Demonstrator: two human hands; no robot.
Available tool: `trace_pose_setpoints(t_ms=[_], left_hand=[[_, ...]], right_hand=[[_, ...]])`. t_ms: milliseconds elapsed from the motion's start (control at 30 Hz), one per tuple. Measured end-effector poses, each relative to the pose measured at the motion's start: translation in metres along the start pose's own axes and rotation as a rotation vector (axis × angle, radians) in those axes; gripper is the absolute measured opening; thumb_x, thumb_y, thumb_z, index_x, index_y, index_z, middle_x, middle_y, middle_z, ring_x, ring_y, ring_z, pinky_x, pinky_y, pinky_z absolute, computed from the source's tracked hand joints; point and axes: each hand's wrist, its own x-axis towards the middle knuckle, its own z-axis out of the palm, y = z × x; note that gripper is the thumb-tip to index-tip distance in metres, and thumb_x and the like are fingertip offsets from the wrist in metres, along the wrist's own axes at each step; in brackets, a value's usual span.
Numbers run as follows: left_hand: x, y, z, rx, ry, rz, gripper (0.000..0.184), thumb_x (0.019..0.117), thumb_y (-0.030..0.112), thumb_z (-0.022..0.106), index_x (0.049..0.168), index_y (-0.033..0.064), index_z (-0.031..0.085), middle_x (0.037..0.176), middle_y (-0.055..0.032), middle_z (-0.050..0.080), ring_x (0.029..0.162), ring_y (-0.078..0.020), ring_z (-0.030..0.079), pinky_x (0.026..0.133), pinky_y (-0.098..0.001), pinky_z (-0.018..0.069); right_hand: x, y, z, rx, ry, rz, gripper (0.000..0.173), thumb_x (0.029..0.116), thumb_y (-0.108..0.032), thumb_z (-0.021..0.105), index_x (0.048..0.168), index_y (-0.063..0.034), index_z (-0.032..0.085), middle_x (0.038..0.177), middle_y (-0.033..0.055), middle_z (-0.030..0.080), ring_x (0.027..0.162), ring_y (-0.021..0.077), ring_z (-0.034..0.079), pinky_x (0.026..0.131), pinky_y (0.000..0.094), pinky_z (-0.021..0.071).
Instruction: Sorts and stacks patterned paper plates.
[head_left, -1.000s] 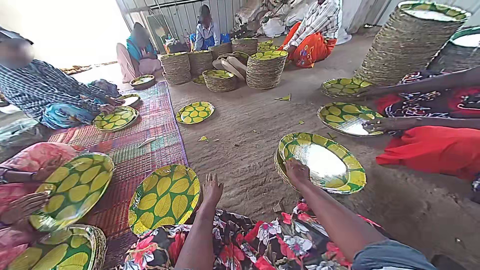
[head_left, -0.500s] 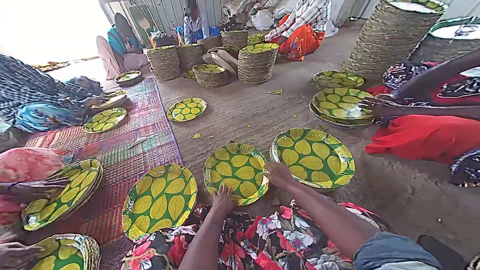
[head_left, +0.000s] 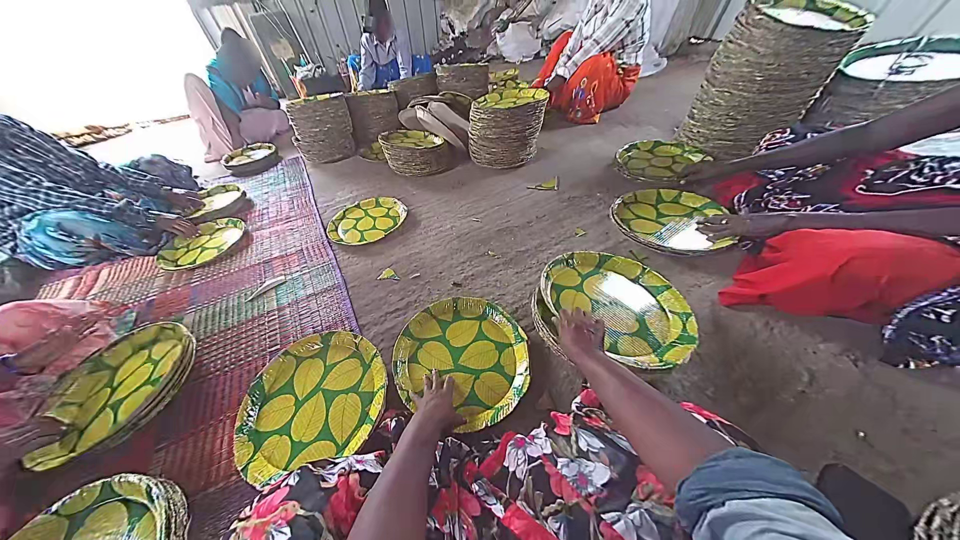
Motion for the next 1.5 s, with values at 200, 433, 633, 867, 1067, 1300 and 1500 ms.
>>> trace_pose_setpoints(t_ms=[200, 433, 633, 867, 1067, 1300, 1500], left_hand=[[0.004, -0.007, -0.007, -0.395, 0.941, 0.058, 0.071, 0.1062, 0.039, 0.043, 0.160, -0.0046, 0.026, 0.167, -0.0316, 0.019, 0.156, -0.0468, 0.020, 0.123, -0.0676, 0.0117], [-0.002, -0.008, 0.001, -0.106, 0.142, 0.052, 0.085, 0.1013, 0.044, 0.061, 0.165, 0.0065, 0.018, 0.172, -0.0216, 0.006, 0.160, -0.0396, 0.004, 0.123, -0.0698, 0.0107], [-0.002, 0.003, -0.003, -0.035, 0.016, 0.015, 0.100, 0.0919, 0.042, 0.076, 0.164, 0.0056, 0.017, 0.172, -0.0212, 0.003, 0.160, -0.0399, 0.003, 0.121, -0.0717, 0.0139], [0.002, 0.002, -0.001, -0.030, 0.020, 0.010, 0.101, 0.0912, 0.042, 0.077, 0.164, 0.0065, 0.017, 0.173, -0.0206, 0.003, 0.160, -0.0394, 0.002, 0.121, -0.0717, 0.0143], [0.001, -0.005, -0.003, -0.222, 0.208, 0.045, 0.086, 0.1000, 0.041, 0.065, 0.165, 0.0074, 0.020, 0.171, -0.0215, 0.014, 0.159, -0.0395, 0.014, 0.120, -0.0709, 0.0179], [0.007, -0.021, -0.014, -0.754, 0.829, -0.184, 0.064, 0.1106, 0.035, 0.038, 0.162, -0.0009, 0.023, 0.169, -0.0272, 0.016, 0.157, -0.0407, 0.019, 0.125, -0.0580, 0.0184], [0.007, -0.035, -0.015, -0.946, 0.600, -0.371, 0.083, 0.1014, 0.031, 0.065, 0.161, -0.0034, 0.019, 0.161, -0.0315, 0.032, 0.148, -0.0433, 0.037, 0.120, -0.0517, 0.0346]], right_hand=[[-0.030, -0.026, 0.020, -0.013, 0.138, -0.737, 0.032, 0.1049, -0.001, 0.045, 0.128, 0.0050, 0.066, 0.137, 0.0234, 0.065, 0.126, 0.0413, 0.064, 0.103, 0.0575, 0.0509], [-0.027, -0.043, 0.047, -0.264, -0.520, -0.771, 0.029, 0.1013, -0.001, 0.053, 0.127, 0.0010, 0.067, 0.139, 0.0198, 0.063, 0.131, 0.0413, 0.058, 0.116, 0.0671, 0.0303], [-0.004, -0.008, 0.006, 0.028, -0.158, -0.009, 0.061, 0.1035, -0.027, 0.060, 0.151, 0.0066, 0.042, 0.156, 0.0310, 0.041, 0.148, 0.0471, 0.036, 0.116, 0.0687, 0.0279], [-0.002, -0.010, 0.008, -0.074, -0.254, 0.085, 0.039, 0.1065, -0.013, 0.047, 0.137, 0.0090, 0.056, 0.147, 0.0299, 0.051, 0.140, 0.0438, 0.048, 0.112, 0.0618, 0.0374], [-0.005, -0.005, -0.005, 0.010, 0.118, -0.159, 0.039, 0.1117, -0.020, 0.041, 0.137, 0.0011, 0.062, 0.148, 0.0253, 0.054, 0.139, 0.0415, 0.050, 0.112, 0.0581, 0.0406], [-0.041, -0.045, 0.038, -0.061, -0.406, -0.859, 0.045, 0.1112, -0.034, 0.044, 0.124, 0.0019, 0.069, 0.137, 0.0222, 0.063, 0.127, 0.0417, 0.061, 0.101, 0.0632, 0.0478], [-0.031, -0.036, 0.044, -0.210, -0.413, -0.517, 0.049, 0.1079, -0.034, 0.053, 0.135, 0.0065, 0.060, 0.154, 0.0295, 0.045, 0.145, 0.0468, 0.040, 0.112, 0.0660, 0.0348]])
